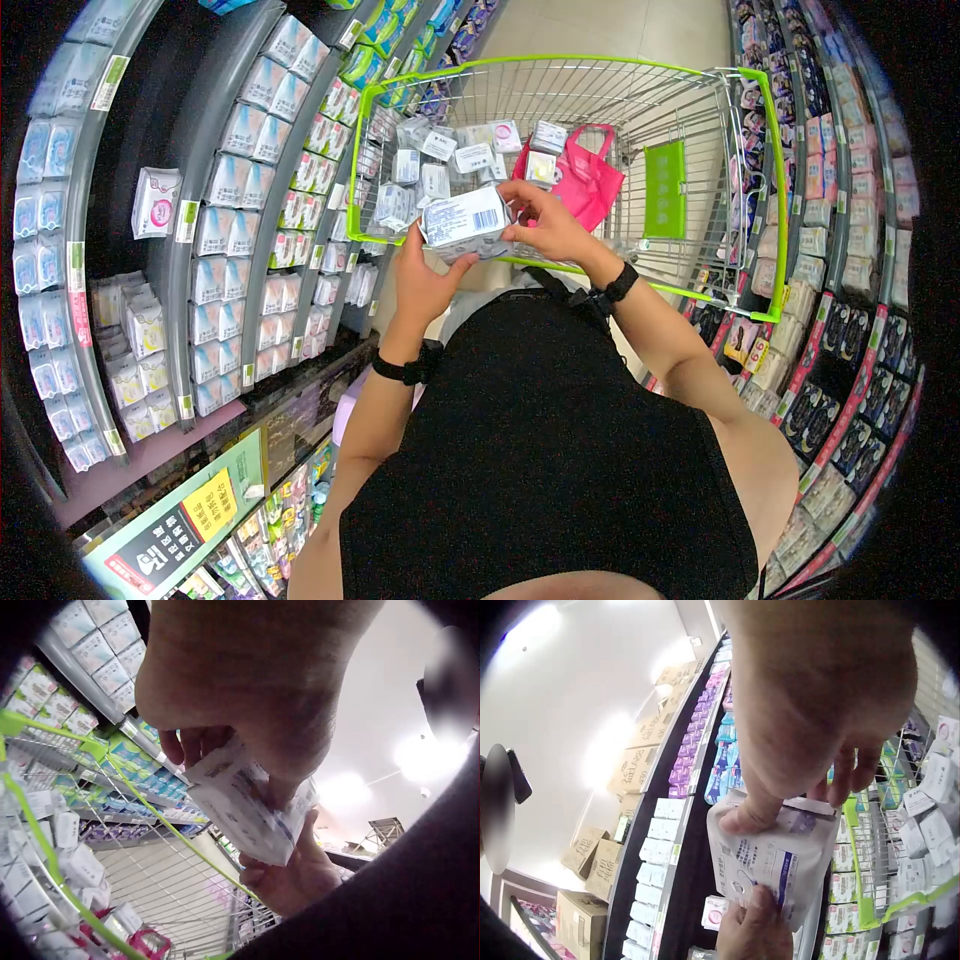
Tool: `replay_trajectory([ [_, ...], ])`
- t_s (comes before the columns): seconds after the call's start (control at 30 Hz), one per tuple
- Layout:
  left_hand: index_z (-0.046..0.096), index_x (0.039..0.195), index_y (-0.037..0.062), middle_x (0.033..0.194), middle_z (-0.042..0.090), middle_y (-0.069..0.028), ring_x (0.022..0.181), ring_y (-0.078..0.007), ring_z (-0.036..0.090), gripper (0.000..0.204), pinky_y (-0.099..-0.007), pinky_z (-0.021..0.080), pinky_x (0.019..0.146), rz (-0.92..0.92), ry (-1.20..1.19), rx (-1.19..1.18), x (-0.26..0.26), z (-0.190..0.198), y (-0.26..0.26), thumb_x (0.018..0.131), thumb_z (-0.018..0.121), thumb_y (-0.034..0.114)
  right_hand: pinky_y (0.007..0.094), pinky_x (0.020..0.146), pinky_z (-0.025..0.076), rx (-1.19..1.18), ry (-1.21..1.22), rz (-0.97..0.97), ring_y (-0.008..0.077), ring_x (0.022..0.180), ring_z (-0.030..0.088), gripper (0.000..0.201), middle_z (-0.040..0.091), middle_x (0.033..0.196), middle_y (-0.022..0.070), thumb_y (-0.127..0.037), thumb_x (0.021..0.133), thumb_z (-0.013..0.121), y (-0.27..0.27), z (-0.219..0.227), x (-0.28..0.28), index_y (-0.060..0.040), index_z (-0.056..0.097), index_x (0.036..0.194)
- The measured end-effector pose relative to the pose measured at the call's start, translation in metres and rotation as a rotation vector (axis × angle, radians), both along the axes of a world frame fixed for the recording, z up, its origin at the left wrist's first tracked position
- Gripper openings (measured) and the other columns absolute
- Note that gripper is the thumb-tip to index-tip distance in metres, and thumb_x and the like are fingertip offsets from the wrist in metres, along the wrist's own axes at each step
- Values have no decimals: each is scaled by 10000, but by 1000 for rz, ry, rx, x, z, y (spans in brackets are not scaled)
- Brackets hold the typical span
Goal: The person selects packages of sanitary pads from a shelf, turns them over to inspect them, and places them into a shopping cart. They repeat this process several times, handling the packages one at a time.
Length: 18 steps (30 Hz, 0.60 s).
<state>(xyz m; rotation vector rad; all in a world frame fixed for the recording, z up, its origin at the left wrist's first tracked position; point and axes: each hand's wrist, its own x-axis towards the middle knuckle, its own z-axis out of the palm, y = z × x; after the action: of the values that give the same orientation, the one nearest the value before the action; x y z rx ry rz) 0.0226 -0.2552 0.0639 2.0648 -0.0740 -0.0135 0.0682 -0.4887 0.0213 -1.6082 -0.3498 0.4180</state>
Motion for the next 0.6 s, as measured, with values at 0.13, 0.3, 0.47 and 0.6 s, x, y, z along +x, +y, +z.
replay_trajectory([
  [0.13, 523, 1227, -7, 1109, 674, -182, 1058, -313, 656, 677, -389, 502, 896, 23, -13, 70, 1, 2, 4, 694, 870, 222, 273, 774, 461, -9, -22, 24, 107, 912, 516, 624, 563, 1116, 4, -196, 792, 793, 4, 3, 3, -65, 501, 1327],
  [0.3, 530, 1205, -13, 1085, 683, -184, 1024, -321, 670, 660, -389, 511, 877, 73, -37, 63, 2, -2, 4, 691, 874, 217, 261, 778, 452, 99, -19, 100, 95, 916, 507, 643, 545, 1128, 2, -180, 795, 793, 4, 13, 6, -38, 478, 1338],
  [0.47, 515, 1219, -22, 1072, 682, -190, 1021, -281, 670, 690, -388, 504, 884, 73, 2, 14, 2, -1, 4, 682, 881, 210, 269, 761, 454, -11, -57, 81, 96, 868, 520, 651, 577, 1052, 23, -183, 811, 787, 5, 15, 8, -47, 457, 1356],
  [0.6, 452, 1294, -14, 1019, 677, -160, 945, -230, 647, 652, -356, 492, 878, 67, -138, -65, 1, -28, 16, 804, 802, 237, 272, 750, 450, 60, 86, 9, 95, 823, 524, 603, 592, 975, 40, -212, 894, 713, 5, 5, 2, -64, 408, 1393],
])
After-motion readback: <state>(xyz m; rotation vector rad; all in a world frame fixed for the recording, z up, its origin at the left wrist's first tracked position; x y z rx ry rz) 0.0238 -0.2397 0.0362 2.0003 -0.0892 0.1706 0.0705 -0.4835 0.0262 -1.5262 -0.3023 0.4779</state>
